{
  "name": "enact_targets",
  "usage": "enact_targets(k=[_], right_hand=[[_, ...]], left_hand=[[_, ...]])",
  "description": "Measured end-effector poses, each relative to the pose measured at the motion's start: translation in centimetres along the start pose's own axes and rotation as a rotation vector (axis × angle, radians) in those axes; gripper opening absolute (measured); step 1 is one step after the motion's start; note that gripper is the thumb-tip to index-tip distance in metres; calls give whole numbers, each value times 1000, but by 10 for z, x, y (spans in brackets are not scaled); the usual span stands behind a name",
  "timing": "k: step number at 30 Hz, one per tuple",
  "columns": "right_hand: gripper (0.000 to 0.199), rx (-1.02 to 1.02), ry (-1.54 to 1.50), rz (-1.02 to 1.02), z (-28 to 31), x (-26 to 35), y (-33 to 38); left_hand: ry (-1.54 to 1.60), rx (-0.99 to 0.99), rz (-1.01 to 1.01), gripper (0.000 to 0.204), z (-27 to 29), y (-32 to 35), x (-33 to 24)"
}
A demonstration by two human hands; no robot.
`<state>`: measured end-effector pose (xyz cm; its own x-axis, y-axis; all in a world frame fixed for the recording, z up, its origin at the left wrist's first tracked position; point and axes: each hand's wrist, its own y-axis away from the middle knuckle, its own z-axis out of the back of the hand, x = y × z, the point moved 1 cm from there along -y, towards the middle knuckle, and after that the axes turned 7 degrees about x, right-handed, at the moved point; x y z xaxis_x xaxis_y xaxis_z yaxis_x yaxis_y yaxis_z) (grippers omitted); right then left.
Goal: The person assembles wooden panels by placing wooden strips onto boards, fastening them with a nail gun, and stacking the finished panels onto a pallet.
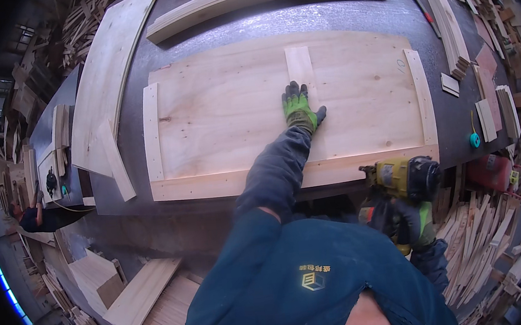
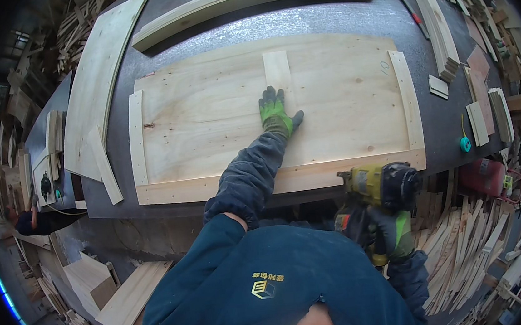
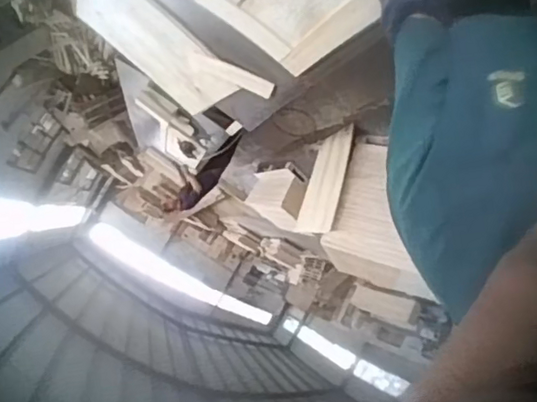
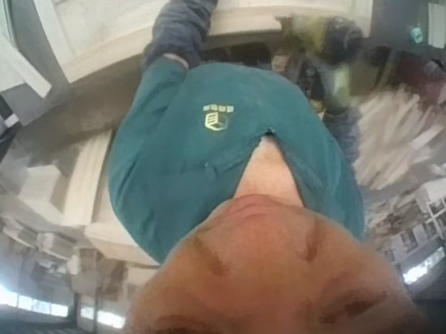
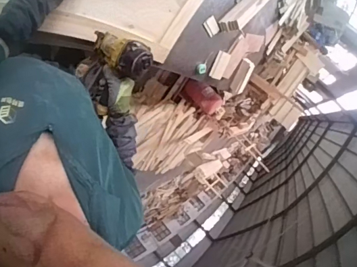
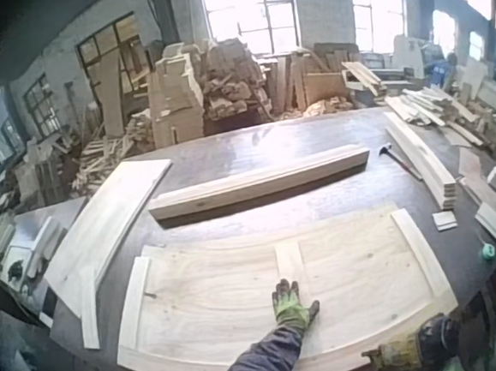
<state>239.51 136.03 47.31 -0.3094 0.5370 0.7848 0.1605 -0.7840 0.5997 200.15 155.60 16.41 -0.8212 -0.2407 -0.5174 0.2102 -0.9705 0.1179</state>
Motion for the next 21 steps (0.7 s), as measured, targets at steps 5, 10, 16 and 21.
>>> enact_targets(k=[5, 10, 16, 21], right_hand=[[45, 23, 36, 29, -45, 0, 16], [39, -103, 94, -11, -45, 1, 12], [34, 23, 183, 170, -32, 13, -38], [31, -2, 72, 121, -33, 17, -68]], left_hand=[[-10, 23, -18, 126, -6, 2, -4], [-61, -126, -120, 127, -33, -7, -18], [-116, -196, -111, 125, -47, -20, 11], [-45, -170, -145, 121, -46, -36, 4]])
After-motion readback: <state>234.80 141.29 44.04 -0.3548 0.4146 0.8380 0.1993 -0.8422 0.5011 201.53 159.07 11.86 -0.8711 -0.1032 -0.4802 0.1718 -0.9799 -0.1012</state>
